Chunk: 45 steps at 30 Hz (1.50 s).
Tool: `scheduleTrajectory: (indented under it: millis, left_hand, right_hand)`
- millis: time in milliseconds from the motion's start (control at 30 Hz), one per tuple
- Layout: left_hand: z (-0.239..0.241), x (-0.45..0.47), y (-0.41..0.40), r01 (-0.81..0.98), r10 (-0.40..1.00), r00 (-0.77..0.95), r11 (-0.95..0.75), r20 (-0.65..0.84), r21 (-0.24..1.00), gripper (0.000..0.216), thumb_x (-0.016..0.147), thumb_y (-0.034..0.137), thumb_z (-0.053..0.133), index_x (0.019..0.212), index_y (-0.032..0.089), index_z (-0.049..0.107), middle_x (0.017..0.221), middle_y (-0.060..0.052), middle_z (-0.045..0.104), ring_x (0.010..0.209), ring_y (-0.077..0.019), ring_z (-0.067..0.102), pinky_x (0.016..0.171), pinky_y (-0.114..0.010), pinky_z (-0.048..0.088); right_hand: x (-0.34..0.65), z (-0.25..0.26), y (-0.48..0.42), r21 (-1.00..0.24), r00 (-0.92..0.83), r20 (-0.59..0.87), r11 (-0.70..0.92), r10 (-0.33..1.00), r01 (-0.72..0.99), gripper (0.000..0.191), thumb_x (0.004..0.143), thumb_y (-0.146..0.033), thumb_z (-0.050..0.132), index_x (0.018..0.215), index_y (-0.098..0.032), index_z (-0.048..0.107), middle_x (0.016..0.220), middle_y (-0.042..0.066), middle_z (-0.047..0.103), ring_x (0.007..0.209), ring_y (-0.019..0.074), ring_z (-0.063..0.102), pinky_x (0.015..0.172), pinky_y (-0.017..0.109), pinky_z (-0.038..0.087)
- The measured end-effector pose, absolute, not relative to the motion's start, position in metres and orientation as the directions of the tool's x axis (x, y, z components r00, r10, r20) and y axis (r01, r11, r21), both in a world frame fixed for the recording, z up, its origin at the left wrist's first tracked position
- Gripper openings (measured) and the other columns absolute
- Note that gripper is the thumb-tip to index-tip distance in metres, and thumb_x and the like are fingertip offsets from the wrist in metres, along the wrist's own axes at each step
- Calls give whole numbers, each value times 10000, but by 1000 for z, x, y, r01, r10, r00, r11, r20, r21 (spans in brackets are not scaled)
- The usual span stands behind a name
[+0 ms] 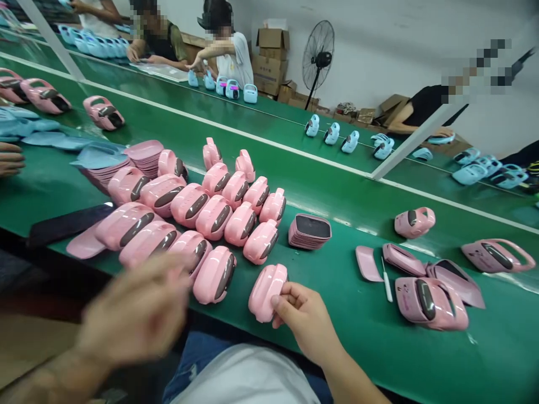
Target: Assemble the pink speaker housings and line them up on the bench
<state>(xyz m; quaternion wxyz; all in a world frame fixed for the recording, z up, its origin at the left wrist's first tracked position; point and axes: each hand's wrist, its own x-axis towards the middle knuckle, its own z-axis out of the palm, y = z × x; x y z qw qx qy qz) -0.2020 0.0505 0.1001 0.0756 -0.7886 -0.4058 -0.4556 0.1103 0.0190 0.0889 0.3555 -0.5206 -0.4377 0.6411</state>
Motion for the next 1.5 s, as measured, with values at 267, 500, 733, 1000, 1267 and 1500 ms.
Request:
scheduleTrajectory:
  millis: [267,500,733,1000,1267,1500]
  left_hand:
    - [-5,-60,-4,652,866,214,-471,451,595,1007,888,299,771,1728,232,220,1594,-220,578,1400,-387,653,1045,-526,665]
    - [3,-77,-6,816,825,166,-422,540,395,826,961,325,698,1686,170,334,1486,-230,650,1292,-390,721,938,-485,699]
    - [24,-74,-7,848,643,270,-511,716,139,705,889,93,759,1544,178,513,1185,-197,701,1088,-350,759,901,-465,673]
    - [30,-72,-13,879,691,153,-422,707,223,785,877,133,791,1592,190,473,1064,-139,651,1013,-335,706,873,-477,648]
    - [32,-79,-4,664,782,184,-546,595,511,706,899,184,795,1548,227,521,1087,-111,644,1040,-288,675,889,-439,644]
    - [-1,-63,3,537,854,243,-514,460,670,797,851,256,856,1549,290,473,1650,-183,485,1522,-412,514,1211,-614,505]
  right_hand:
    - [135,100,30,-951,-476,-296,-302,828,66,303,976,-438,684,1093,-177,786,930,39,767,813,171,679,794,294,549]
    - [194,120,96,-769,119,88,-8,989,640,389,1008,-532,559,1053,-214,778,979,64,792,869,217,693,799,329,525]
    - [246,112,208,-624,60,23,-33,998,781,246,900,-355,677,963,-191,849,944,86,832,816,218,723,744,321,502]
    - [241,104,211,-622,-69,20,67,997,780,79,812,-239,739,758,-211,790,799,41,783,704,180,640,689,310,447]
    - [247,121,168,-875,146,119,34,982,482,148,926,-396,601,903,-253,572,690,-16,624,595,167,616,574,311,504]
    - [227,94,88,-965,130,-261,-260,956,-25,332,837,-542,662,902,-276,476,606,-75,540,452,166,580,382,286,473]
